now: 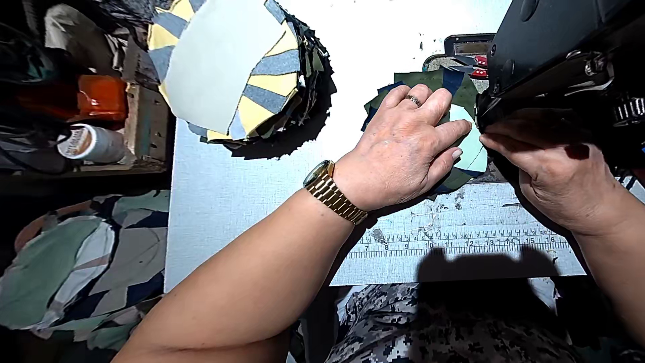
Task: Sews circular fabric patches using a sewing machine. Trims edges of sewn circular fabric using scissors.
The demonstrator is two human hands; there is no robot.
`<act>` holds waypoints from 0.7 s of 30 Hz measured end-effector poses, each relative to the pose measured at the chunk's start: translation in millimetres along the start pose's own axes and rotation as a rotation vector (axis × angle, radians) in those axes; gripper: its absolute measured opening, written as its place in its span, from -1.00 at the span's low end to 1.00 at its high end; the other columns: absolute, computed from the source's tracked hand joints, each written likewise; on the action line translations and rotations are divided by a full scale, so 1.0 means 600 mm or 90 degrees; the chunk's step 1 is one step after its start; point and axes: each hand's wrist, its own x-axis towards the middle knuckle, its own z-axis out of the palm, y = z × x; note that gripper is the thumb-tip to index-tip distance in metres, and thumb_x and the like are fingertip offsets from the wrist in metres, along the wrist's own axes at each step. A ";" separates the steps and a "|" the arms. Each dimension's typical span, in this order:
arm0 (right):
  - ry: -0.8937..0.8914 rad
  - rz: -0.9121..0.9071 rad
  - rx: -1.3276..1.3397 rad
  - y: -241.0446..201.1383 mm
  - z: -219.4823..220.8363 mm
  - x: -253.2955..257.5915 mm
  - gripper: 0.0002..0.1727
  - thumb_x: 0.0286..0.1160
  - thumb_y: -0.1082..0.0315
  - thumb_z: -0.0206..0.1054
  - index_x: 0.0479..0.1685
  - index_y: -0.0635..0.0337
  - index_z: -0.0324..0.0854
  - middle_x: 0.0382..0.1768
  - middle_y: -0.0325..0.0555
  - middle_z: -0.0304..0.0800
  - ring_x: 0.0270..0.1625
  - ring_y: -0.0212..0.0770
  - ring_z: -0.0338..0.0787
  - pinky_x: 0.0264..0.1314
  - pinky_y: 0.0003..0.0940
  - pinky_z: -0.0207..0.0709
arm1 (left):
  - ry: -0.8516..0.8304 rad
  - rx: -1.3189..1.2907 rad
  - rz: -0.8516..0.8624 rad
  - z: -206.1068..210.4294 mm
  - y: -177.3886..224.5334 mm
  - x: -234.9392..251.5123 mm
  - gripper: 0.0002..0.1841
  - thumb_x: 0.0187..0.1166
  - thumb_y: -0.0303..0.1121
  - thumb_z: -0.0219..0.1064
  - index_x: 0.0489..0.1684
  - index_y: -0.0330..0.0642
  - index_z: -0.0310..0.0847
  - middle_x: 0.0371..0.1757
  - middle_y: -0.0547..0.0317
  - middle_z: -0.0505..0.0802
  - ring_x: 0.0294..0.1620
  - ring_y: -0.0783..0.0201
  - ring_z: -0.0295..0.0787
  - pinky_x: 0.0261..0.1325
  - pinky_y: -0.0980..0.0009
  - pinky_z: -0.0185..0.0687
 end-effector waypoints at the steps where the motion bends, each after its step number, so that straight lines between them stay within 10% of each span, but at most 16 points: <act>1: -0.006 0.008 -0.006 0.000 -0.001 0.001 -0.65 0.66 0.60 0.11 0.18 0.28 0.80 0.25 0.09 0.83 0.44 0.09 0.70 0.55 -0.03 0.46 | 0.005 0.002 -0.005 0.001 0.001 0.001 -0.50 0.78 -0.04 -0.09 0.44 0.11 0.72 0.15 -0.04 0.71 0.28 -0.06 0.55 0.44 -0.07 0.23; 8: 0.012 0.020 -0.002 0.001 -0.006 0.002 -0.64 0.64 0.60 0.10 0.22 0.29 0.77 0.30 0.16 0.77 0.47 0.13 0.67 0.59 0.00 0.45 | 0.020 0.032 -0.018 0.008 0.001 0.003 -0.50 0.78 -0.04 -0.08 0.50 0.12 0.67 0.18 -0.05 0.71 0.30 -0.07 0.56 0.44 -0.06 0.24; 13: 0.009 -0.033 0.038 -0.010 0.006 -0.006 -0.62 0.64 0.60 0.12 0.26 0.25 0.79 0.25 0.16 0.82 0.38 0.05 0.77 0.48 -0.10 0.58 | 0.042 -0.017 -0.009 -0.004 -0.012 -0.004 -0.53 0.78 -0.06 -0.03 0.49 0.12 0.68 0.55 -0.05 0.64 0.70 -0.10 0.38 0.79 -0.36 -0.25; 21: 0.001 -0.007 0.026 -0.002 0.001 -0.004 -0.66 0.62 0.61 0.14 0.10 0.28 0.84 0.16 0.12 0.86 0.35 0.09 0.76 0.45 -0.03 0.55 | 0.005 -0.084 -0.014 -0.009 -0.031 -0.007 -0.55 0.81 -0.15 -0.04 0.46 0.06 0.69 0.40 0.00 0.70 0.49 -0.03 0.52 0.46 -0.01 0.41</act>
